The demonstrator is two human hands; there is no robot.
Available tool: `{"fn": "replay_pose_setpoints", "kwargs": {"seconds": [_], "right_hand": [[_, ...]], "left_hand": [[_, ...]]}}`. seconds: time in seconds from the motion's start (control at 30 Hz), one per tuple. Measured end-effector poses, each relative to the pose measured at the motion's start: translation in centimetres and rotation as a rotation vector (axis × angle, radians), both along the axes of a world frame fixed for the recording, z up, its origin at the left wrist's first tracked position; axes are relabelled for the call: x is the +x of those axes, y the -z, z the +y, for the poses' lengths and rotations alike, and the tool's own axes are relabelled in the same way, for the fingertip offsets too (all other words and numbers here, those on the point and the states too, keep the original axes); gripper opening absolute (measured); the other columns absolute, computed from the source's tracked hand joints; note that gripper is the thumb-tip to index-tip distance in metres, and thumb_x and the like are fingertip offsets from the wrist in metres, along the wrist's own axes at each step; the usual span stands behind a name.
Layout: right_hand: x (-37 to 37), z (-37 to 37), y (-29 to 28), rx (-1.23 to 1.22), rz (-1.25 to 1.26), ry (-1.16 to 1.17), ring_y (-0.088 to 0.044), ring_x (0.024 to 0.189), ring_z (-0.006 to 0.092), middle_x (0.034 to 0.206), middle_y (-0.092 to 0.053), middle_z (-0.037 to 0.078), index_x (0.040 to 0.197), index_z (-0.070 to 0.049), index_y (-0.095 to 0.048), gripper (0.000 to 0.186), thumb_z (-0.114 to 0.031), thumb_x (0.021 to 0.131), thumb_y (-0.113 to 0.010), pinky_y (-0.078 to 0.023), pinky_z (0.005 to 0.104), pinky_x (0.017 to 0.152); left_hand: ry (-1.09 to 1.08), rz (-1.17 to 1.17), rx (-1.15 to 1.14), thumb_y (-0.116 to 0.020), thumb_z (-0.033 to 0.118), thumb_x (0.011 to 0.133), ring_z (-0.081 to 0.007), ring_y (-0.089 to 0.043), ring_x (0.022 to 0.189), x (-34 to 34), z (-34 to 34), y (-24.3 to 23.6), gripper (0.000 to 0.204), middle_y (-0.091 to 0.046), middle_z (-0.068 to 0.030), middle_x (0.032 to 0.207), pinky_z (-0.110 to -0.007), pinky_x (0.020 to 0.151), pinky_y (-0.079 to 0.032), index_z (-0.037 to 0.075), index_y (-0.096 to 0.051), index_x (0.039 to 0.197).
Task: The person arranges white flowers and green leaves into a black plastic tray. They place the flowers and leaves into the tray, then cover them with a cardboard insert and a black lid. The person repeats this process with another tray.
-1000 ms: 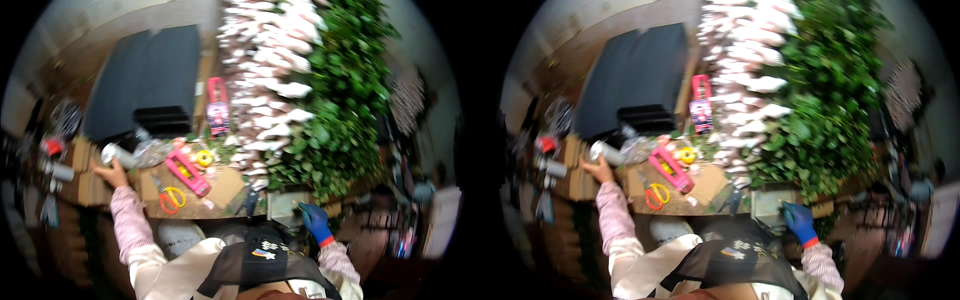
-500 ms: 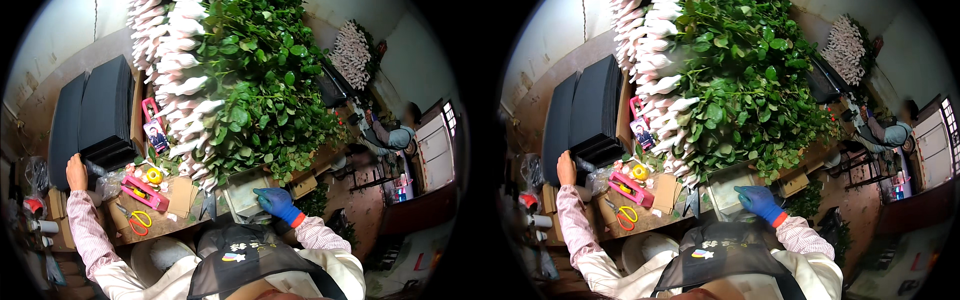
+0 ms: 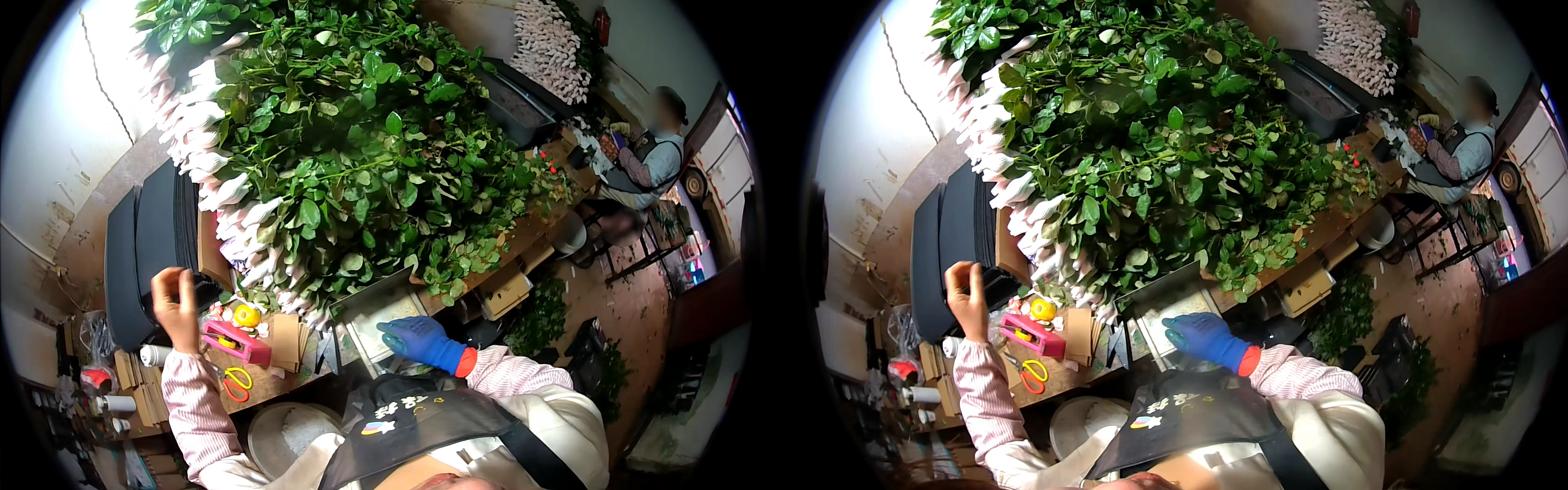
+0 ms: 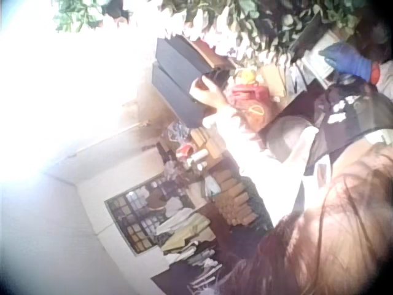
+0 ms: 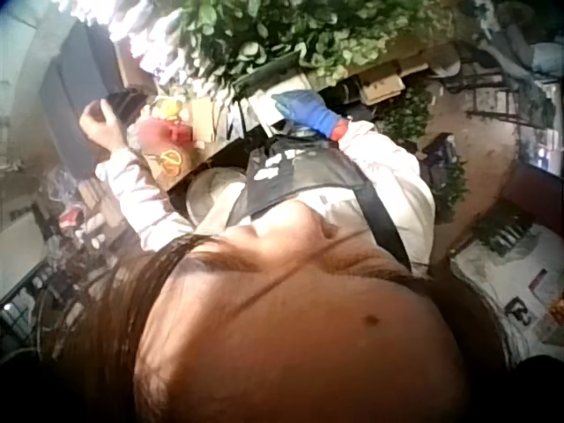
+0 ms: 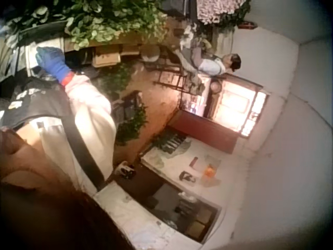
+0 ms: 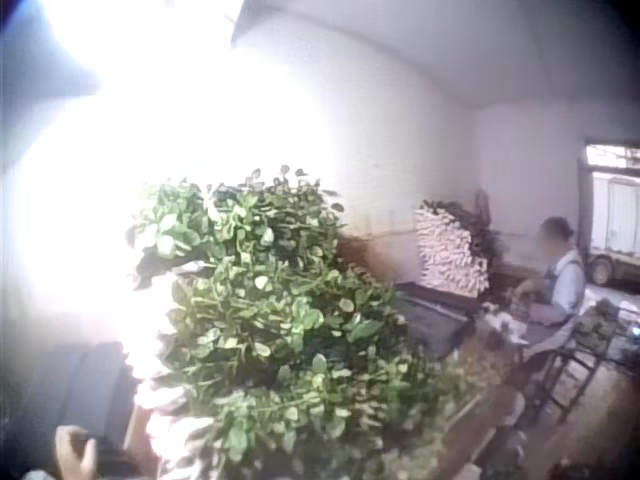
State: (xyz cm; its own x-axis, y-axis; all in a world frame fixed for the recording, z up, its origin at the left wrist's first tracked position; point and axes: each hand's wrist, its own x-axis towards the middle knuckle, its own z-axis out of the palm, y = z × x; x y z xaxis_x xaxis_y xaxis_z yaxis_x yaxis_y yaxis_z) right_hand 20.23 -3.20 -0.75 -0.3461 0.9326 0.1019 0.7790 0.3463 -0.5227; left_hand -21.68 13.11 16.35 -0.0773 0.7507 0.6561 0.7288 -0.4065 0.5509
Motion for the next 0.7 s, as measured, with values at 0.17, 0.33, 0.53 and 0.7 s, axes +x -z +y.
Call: {"fn": "replay_pose_setpoints", "kwargs": {"seconds": [0.17, 0.33, 0.53, 0.7], "right_hand": [[1.7, -0.4, -0.7, -0.021, 0.034, 0.03, -0.07, 0.092, 0.031, 0.104, -0.072, 0.012, 0.126, -0.015, -0.066, 0.037, -0.037, 0.097, -0.058, -0.056, 0.0415, 0.08], [1.2, -0.5, -1.6, 0.066, 0.087, -0.133, -0.071, 0.087, 0.0306, 0.101, -0.074, 0.011, 0.124, -0.014, -0.067, 0.035, -0.034, 0.097, -0.059, -0.056, 0.0412, 0.076], [1.7, 0.1, 0.0, -0.027, 0.074, -0.235, -0.071, 0.091, 0.0334, 0.107, -0.073, 0.015, 0.128, -0.015, -0.064, 0.038, -0.039, 0.1, -0.053, -0.057, 0.044, 0.079], [2.5, 0.8, 0.1, -0.095, 0.118, -0.29, -0.069, 0.092, 0.0358, 0.11, -0.071, 0.015, 0.133, -0.016, -0.062, 0.041, -0.037, 0.099, -0.055, -0.056, 0.0447, 0.076]], "left_hand": [[1.057, -0.033, 0.163, -0.076, 0.003, 0.081, -0.0211, -0.064, 0.066, 21.4, -8.4, -14.0, 0.01, -0.07, -0.0083, 0.077, -0.032, 0.061, -0.051, 0.001, -0.072, 0.09], [1.359, -0.292, 0.289, -0.074, 0.026, 0.09, -0.0183, -0.058, 0.066, 27.4, -12.7, -18.1, 0.022, -0.065, -0.0031, 0.077, -0.031, 0.062, -0.046, 0.004, -0.069, 0.09], [1.232, -0.303, 0.437, -0.063, 0.035, 0.097, -0.0135, -0.049, 0.067, 26.5, -14.7, -18.5, 0.024, -0.058, 0.004, 0.078, -0.029, 0.066, -0.04, 0.012, -0.067, 0.092], [1.349, -0.328, 1.268, -0.057, 0.036, 0.101, -0.0101, -0.041, 0.066, 29.0, -12.0, -20.6, 0.023, -0.051, 0.0092, 0.077, -0.027, 0.067, -0.036, 0.017, -0.064, 0.091]]}}
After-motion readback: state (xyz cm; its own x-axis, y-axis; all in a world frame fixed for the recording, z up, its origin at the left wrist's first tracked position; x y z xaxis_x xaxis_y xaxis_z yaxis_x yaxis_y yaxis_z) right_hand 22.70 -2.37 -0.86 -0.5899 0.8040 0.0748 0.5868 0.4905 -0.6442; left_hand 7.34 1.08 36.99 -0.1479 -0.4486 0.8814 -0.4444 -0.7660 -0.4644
